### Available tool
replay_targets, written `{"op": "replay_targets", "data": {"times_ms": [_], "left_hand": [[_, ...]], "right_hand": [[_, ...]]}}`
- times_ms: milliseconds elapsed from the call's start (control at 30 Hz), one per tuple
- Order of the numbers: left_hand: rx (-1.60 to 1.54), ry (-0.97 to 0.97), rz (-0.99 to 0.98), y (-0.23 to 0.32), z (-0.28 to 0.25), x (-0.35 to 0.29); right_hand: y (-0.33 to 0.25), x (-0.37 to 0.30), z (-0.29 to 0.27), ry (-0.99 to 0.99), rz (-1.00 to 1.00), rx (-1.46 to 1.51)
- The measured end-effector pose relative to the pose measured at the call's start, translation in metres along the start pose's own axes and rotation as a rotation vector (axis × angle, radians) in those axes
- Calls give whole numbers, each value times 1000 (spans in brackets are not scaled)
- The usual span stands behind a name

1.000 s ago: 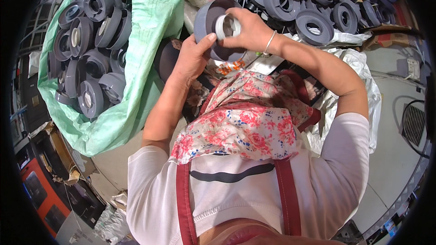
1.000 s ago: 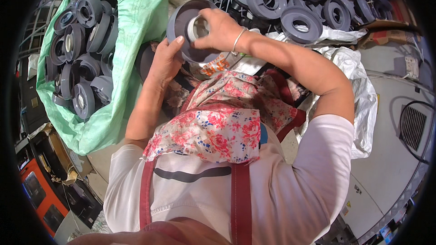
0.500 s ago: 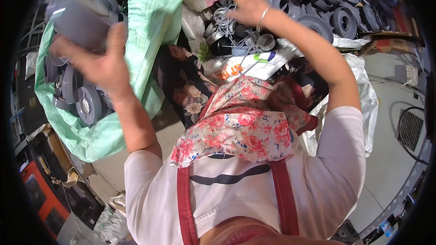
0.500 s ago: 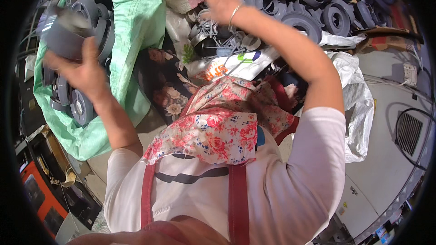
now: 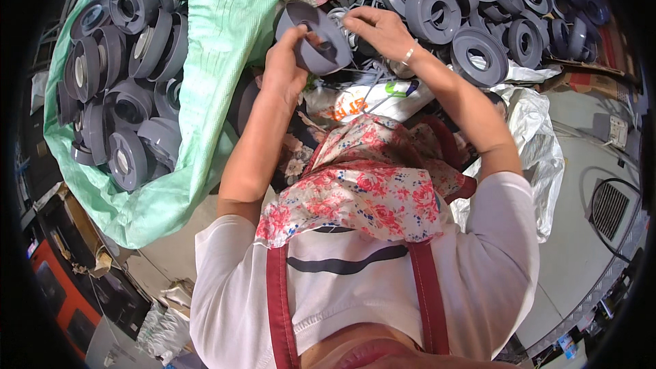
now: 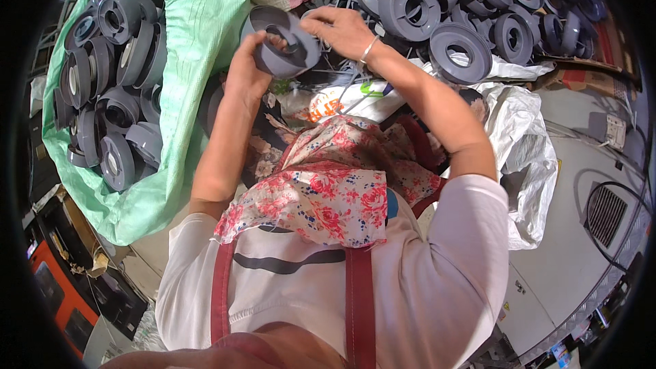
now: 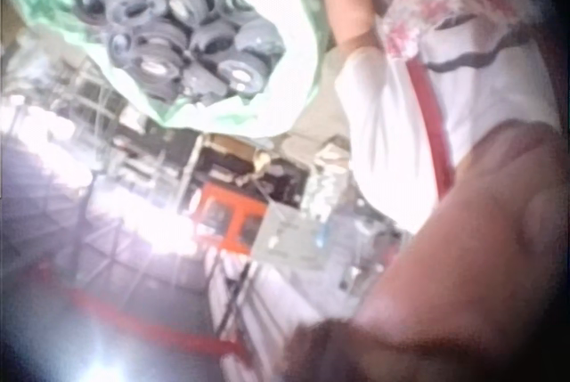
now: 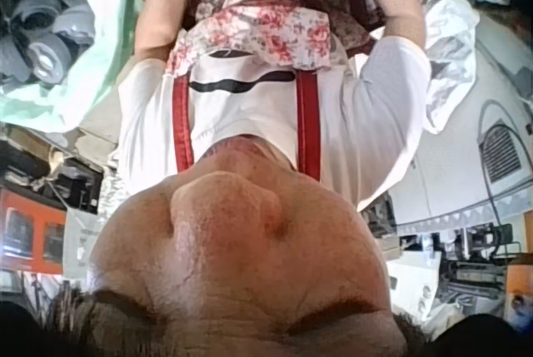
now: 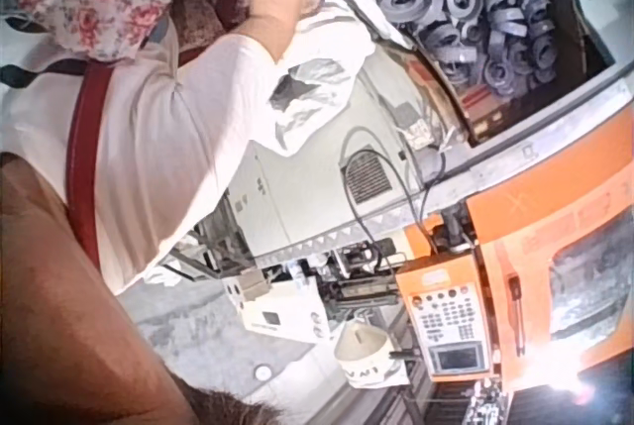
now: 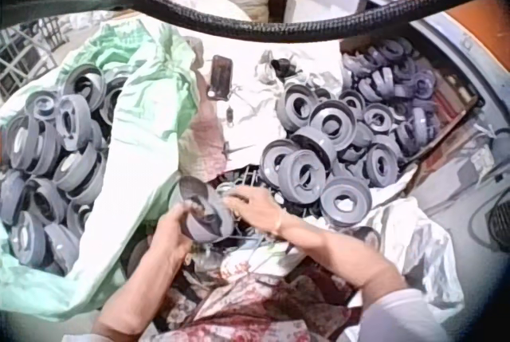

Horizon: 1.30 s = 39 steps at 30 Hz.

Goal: The person takes grey plastic circular parts from a large green bag and places them into a pile on a white bag by hand.

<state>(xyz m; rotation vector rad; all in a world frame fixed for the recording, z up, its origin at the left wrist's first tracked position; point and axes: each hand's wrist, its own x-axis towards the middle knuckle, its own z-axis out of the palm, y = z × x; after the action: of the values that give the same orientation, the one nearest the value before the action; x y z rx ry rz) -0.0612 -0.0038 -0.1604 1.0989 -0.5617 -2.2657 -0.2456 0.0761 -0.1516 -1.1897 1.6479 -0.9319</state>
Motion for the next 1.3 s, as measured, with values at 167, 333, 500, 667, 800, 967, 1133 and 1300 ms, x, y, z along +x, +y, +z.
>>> {"op": "replay_targets", "data": {"times_ms": [167,333,500,667,800,967,1133,1300], "left_hand": [[410,58,260,-8,0,-6],[553,-43,319,-11,8,-22],[315,-241,139,-15,20,-38],[335,-328,74,-3,17,-49],[360,-373,-57,11,19,-58],[341,-377,-111,11,17,-64],[359,-428,-285,13,6,-58],[346,-385,-200,13,14,-68]], "right_hand": [[92,10,15,-83,253,-961],[44,-3,13,277,54,-634],[-20,-36,5,140,-201,-472],[-37,-49,-5,29,-337,-550],[-43,-58,-8,-64,-654,-876],[-41,-65,-4,-21,-819,-1023],[-34,-64,-3,-121,-1178,-1060],[-39,-69,-2,-178,-674,-787]]}}
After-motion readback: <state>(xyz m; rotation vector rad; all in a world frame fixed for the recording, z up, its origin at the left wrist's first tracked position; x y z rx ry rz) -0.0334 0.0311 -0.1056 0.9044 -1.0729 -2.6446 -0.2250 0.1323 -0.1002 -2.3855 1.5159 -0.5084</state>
